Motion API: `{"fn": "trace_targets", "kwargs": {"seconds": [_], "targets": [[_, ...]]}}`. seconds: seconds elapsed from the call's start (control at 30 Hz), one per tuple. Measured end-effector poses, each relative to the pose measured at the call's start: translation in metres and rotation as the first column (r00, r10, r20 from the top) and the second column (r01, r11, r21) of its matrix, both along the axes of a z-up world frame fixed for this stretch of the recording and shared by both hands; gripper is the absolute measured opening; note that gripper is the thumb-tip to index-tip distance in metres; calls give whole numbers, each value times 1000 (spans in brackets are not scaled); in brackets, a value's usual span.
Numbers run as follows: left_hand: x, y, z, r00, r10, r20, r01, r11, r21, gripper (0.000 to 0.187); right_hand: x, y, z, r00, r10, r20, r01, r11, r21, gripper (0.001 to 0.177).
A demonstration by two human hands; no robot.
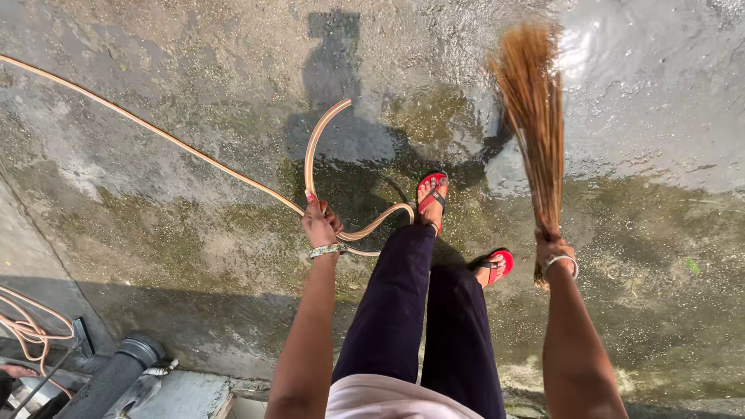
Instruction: The person sweeps water and debris from a wet concrete surface using a broom made of sticks, while holding and repositioning a long, flexible vine.
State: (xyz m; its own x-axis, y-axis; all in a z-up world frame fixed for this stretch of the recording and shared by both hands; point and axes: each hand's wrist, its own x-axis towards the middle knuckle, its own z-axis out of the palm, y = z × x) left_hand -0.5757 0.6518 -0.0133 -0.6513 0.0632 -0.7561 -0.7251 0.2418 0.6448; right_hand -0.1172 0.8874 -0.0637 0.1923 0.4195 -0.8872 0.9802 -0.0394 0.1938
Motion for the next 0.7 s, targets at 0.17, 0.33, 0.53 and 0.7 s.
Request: {"fn": "trace_targets", "kwargs": {"seconds": [0.17,0.33,0.53,0.7], "targets": [[11,-4,-6,998,63,25,-64,997,44,43,31,-37,52,920,-391,15,375,892,251,65],[22,-7,2,994,100,32,-103,990,92,46,-82,-84,44,854,-319,-411,484,778,400,81],[29,-19,16,988,150,-19,-149,986,79,45,-284,-30,27,709,565,-422,-559,815,151,49],[29,-36,25,987,143,-66,-132,980,149,47,-367,45,5,413,864,-288,-884,456,101,61]]}}
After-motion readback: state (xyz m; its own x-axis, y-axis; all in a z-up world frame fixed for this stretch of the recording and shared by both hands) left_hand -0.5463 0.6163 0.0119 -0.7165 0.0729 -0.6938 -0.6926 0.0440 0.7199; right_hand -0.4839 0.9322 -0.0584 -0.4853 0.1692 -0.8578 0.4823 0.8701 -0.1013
